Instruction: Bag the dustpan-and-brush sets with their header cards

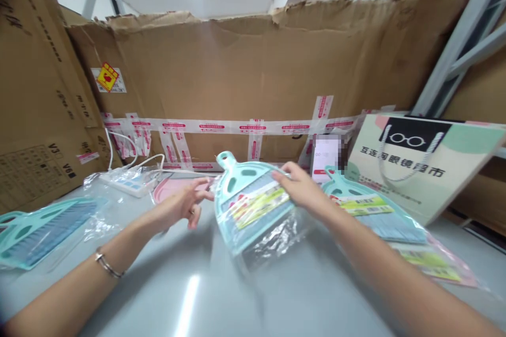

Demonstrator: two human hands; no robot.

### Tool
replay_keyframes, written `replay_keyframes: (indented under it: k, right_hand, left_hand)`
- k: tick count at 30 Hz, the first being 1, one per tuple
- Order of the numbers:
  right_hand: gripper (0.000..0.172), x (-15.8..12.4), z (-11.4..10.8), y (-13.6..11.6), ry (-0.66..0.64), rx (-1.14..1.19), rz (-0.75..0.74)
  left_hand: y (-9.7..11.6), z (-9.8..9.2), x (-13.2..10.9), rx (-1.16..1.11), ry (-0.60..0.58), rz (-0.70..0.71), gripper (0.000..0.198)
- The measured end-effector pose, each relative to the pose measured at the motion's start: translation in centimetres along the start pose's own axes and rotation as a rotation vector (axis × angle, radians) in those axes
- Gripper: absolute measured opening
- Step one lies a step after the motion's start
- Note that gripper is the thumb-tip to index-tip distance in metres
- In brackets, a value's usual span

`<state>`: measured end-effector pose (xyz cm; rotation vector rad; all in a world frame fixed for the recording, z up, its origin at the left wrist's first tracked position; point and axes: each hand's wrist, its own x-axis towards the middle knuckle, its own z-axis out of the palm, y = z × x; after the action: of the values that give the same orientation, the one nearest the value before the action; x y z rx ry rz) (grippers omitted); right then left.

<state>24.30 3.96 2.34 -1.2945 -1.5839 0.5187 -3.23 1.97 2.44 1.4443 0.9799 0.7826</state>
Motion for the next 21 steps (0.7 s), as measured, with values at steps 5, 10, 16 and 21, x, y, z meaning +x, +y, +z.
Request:
replay_keyframes:
  k: [5, 10, 16, 21]
  right_hand:
    - [0.026, -0.2, 4.0, -2.2, -0.091, 0.081, 0.036]
    - [0.025, -2.5, 3.4, -2.9, 0.157, 0.01, -0.204]
    - [0.026, -4.5, 5.3, -1.6, -0.27, 0.512, 0.269]
    - [0.027, -4.6, 5.5, -1.7, -0.156, 0.682, 0.456]
  left_hand:
    - [-1.8, -0.1, 0.9, -0.118, 0.103, -0.084, 0.031]
    - [-1.7, -0.9, 1.4, -0.201, 0.302, 0.051, 0.038]
    - [-1.7, 0.7, 1.2, -0.215, 0.362, 0.151, 0.04]
    - [-2.0, 1.6, 1.2, -0.207, 0.386, 0.181, 0.034]
